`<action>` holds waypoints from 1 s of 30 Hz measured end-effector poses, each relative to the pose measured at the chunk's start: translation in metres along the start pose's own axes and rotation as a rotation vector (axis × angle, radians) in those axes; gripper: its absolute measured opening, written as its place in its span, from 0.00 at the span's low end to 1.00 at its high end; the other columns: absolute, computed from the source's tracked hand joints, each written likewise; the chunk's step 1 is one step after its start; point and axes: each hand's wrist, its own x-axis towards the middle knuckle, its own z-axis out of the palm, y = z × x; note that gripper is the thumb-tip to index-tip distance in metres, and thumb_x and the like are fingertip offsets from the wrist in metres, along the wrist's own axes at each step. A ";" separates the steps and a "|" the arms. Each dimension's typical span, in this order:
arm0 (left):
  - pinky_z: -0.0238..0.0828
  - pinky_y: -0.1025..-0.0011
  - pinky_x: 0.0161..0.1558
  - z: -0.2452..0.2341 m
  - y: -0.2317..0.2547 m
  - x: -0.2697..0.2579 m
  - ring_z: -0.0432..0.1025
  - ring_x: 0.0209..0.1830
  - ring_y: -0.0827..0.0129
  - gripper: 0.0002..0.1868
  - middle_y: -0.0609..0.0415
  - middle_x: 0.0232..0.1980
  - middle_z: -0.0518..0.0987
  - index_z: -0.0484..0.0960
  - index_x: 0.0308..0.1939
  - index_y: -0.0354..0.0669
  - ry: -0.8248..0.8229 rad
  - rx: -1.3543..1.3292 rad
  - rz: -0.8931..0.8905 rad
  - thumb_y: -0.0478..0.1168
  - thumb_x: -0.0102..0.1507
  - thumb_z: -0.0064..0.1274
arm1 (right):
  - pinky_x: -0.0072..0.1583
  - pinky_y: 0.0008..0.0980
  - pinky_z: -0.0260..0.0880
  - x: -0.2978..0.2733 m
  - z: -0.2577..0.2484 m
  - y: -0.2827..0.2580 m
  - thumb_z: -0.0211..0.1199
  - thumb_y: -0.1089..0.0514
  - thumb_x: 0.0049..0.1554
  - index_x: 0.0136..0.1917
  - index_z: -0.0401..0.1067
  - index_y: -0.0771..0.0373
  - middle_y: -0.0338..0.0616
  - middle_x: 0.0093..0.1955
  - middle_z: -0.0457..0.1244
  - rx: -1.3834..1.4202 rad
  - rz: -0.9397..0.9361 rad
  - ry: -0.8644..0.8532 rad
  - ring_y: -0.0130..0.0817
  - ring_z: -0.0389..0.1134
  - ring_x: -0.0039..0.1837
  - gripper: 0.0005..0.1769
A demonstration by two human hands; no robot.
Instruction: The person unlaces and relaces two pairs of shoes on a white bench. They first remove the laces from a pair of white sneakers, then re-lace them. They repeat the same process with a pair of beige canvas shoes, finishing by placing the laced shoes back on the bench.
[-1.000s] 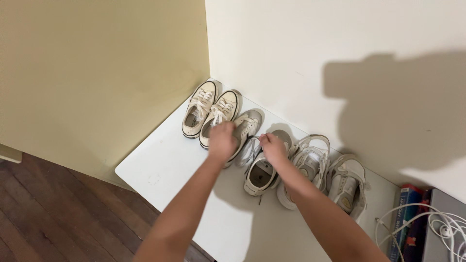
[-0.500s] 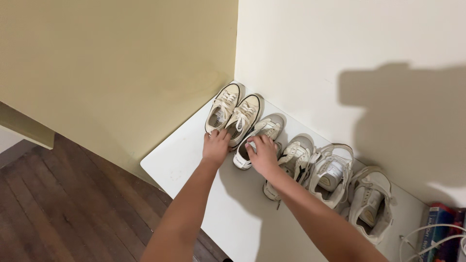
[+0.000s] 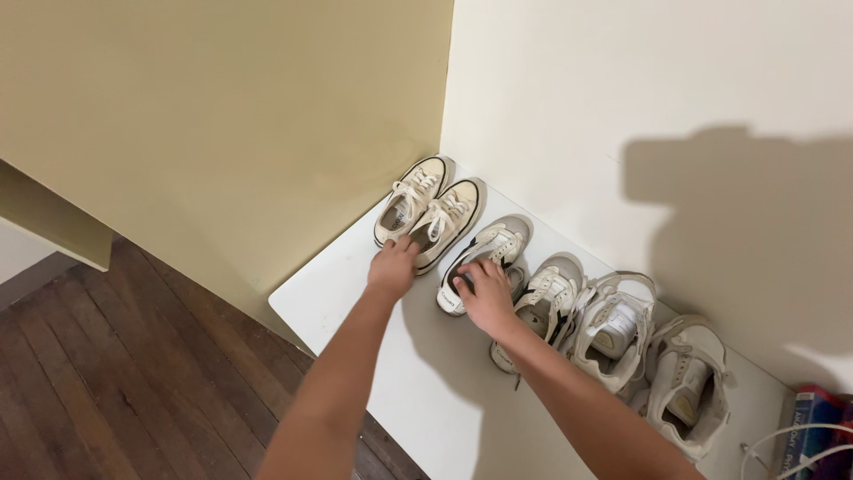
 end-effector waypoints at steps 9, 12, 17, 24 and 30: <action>0.72 0.60 0.50 -0.038 0.006 -0.087 0.68 0.54 0.55 0.17 0.56 0.55 0.73 0.76 0.48 0.47 0.137 -0.106 0.177 0.36 0.55 0.61 | 0.63 0.46 0.65 -0.009 0.004 0.001 0.66 0.53 0.56 0.52 0.74 0.60 0.48 0.58 0.65 0.068 -0.059 0.011 0.51 0.66 0.62 0.13; 0.71 0.60 0.52 -0.043 0.013 -0.138 0.68 0.53 0.53 0.16 0.54 0.53 0.74 0.77 0.46 0.47 0.259 -0.123 0.223 0.35 0.56 0.60 | 0.63 0.49 0.64 -0.027 -0.002 -0.007 0.66 0.54 0.56 0.52 0.73 0.62 0.50 0.58 0.65 0.062 -0.254 0.080 0.54 0.65 0.63 0.13; 0.64 0.52 0.63 -0.041 0.037 -0.217 0.67 0.52 0.52 0.15 0.53 0.49 0.74 0.77 0.45 0.47 0.429 -0.135 0.305 0.35 0.54 0.60 | 0.66 0.44 0.65 -0.072 0.000 -0.037 0.65 0.54 0.61 0.64 0.66 0.63 0.53 0.64 0.63 0.362 -0.146 -0.034 0.49 0.66 0.66 0.21; 0.62 0.56 0.56 -0.015 0.092 -0.305 0.66 0.49 0.54 0.14 0.55 0.49 0.74 0.78 0.46 0.47 0.373 -0.300 0.297 0.36 0.57 0.60 | 0.48 0.35 0.75 -0.147 -0.003 -0.080 0.74 0.62 0.47 0.74 0.50 0.61 0.50 0.67 0.56 0.644 0.191 -0.312 0.39 0.66 0.60 0.48; 0.63 0.58 0.58 0.007 0.122 -0.339 0.66 0.50 0.54 0.13 0.55 0.49 0.74 0.78 0.45 0.46 0.313 -0.371 0.365 0.35 0.57 0.59 | 0.48 0.33 0.75 -0.205 -0.004 -0.059 0.66 0.71 0.48 0.72 0.58 0.64 0.49 0.67 0.61 0.591 0.138 -0.175 0.38 0.70 0.56 0.40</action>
